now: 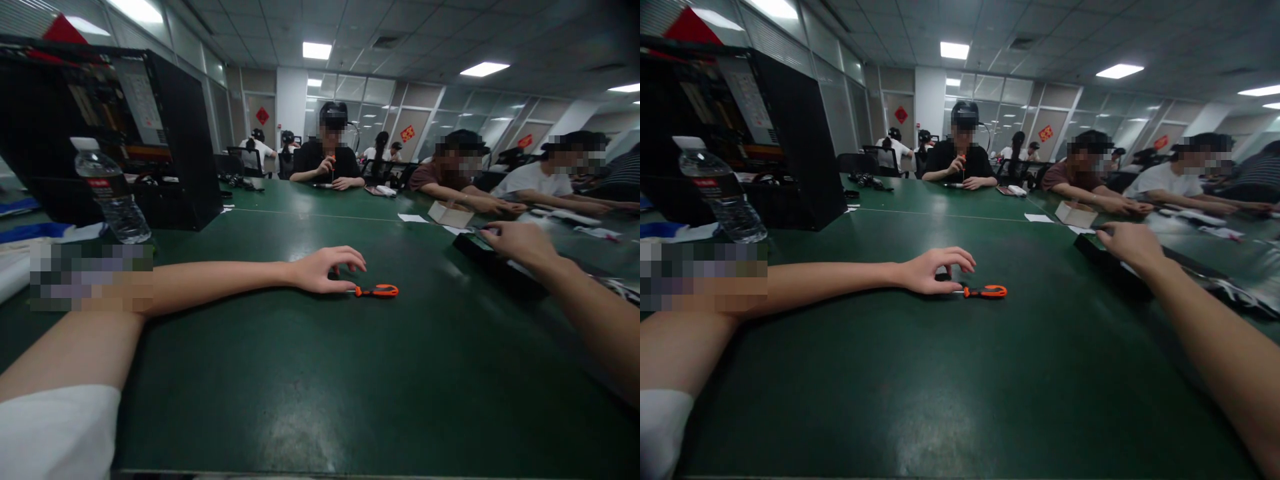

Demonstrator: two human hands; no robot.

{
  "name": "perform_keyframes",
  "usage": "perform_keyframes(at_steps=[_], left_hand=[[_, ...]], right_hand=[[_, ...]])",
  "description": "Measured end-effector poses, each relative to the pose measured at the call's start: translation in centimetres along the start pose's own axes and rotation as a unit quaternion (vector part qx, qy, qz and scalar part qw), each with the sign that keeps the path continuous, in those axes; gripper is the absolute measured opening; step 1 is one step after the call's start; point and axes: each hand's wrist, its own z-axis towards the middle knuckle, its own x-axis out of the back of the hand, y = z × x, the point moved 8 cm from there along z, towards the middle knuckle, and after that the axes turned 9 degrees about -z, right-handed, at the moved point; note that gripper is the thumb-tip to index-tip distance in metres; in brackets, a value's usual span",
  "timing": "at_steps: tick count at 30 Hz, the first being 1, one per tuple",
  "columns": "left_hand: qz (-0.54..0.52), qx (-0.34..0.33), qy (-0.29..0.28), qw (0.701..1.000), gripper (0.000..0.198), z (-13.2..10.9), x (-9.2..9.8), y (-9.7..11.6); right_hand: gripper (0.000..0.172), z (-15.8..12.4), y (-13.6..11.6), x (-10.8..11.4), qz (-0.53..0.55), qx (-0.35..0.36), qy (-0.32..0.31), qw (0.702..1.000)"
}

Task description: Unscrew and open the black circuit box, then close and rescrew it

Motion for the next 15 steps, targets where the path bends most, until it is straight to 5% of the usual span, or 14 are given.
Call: perform_keyframes(at_steps=[6,15], left_hand=[[-0.028,0.003,-0.001,1.000,0.032,0.2,-0.1,0.2],[-0.072,-0.009,-0.060,0.996,0.022,0.2,-1.0,0.4]], right_hand=[[0.050,1.3,-0.3,-3.6,-0.010,0.000,-0.042,0.999],[0.052,3.5,-0.4,-4.4,-0.011,-0.014,-0.042,0.999]])
